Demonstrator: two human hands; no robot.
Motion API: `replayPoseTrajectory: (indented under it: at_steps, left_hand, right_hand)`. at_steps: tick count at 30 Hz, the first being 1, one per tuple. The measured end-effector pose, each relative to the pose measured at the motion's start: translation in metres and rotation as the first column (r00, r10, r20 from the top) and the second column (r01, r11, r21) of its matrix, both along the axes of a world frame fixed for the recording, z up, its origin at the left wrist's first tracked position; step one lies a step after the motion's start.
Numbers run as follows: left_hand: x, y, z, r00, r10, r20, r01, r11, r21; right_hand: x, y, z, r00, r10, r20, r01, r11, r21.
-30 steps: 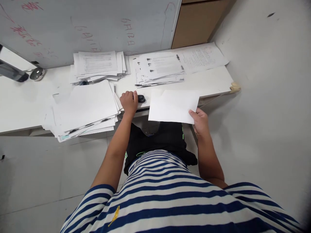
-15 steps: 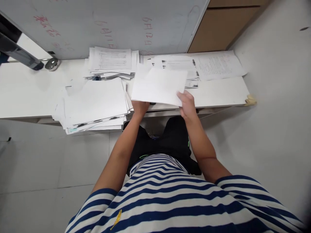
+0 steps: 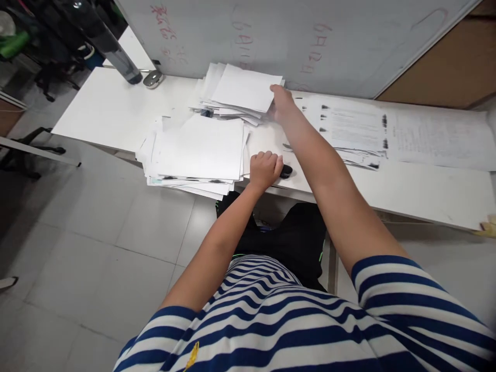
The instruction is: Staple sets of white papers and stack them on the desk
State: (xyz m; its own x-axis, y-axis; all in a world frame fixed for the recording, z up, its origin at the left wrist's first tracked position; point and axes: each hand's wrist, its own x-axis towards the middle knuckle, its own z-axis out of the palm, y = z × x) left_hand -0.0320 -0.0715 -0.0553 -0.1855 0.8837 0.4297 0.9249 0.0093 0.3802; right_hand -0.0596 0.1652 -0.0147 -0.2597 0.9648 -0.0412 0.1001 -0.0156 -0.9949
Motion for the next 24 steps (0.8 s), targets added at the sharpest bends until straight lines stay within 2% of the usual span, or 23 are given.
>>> replayPoseTrajectory:
  at_steps: [2,4,7,9,12,15,21,24]
  left_hand:
    - [0.0,0.0,0.0,1.0,-0.002,-0.005,0.002,1.0,-0.004]
    - [0.0,0.0,0.0,1.0,-0.005,-0.001,0.005,1.0,-0.006]
    - [-0.001,0.001,0.0,1.0,-0.014,0.027,0.014,1.0,-0.004]
    - [-0.001,0.001,0.0,0.999,-0.026,0.046,0.025,1.0,0.003]
    - [-0.001,0.001,0.001,0.998,-0.029,0.051,0.028,0.999,0.014]
    - [-0.002,0.001,0.002,0.999,-0.015,0.048,0.014,1.0,0.017]
    - [-0.002,0.003,0.001,0.997,-0.006,0.077,0.006,1.0,0.009]
    - [-0.002,0.003,0.0,0.999,0.0,0.052,-0.001,1.0,0.026]
  right_hand:
    - [0.01,0.009,-0.006,0.983,-0.119,0.14,0.117,0.993,0.022]
    - [0.035,0.007,-0.009,0.948,-0.197,0.249,0.16,0.974,0.158]
    - [0.092,-0.014,-0.014,0.87,-0.268,0.414,0.064,0.893,0.445]
    - [0.134,-0.032,-0.018,0.811,-0.309,0.496,0.002,0.85,0.526]
    - [0.186,-0.056,-0.028,0.69,-0.347,0.636,-0.018,0.869,0.494]
    - [0.217,-0.069,-0.038,0.588,-0.358,0.725,-0.025,0.888,0.459]
    - [0.227,-0.078,-0.049,0.579,-0.388,0.717,-0.019,0.873,0.488]
    - [0.225,-0.081,-0.047,0.617,-0.403,0.676,0.023,0.868,0.497]
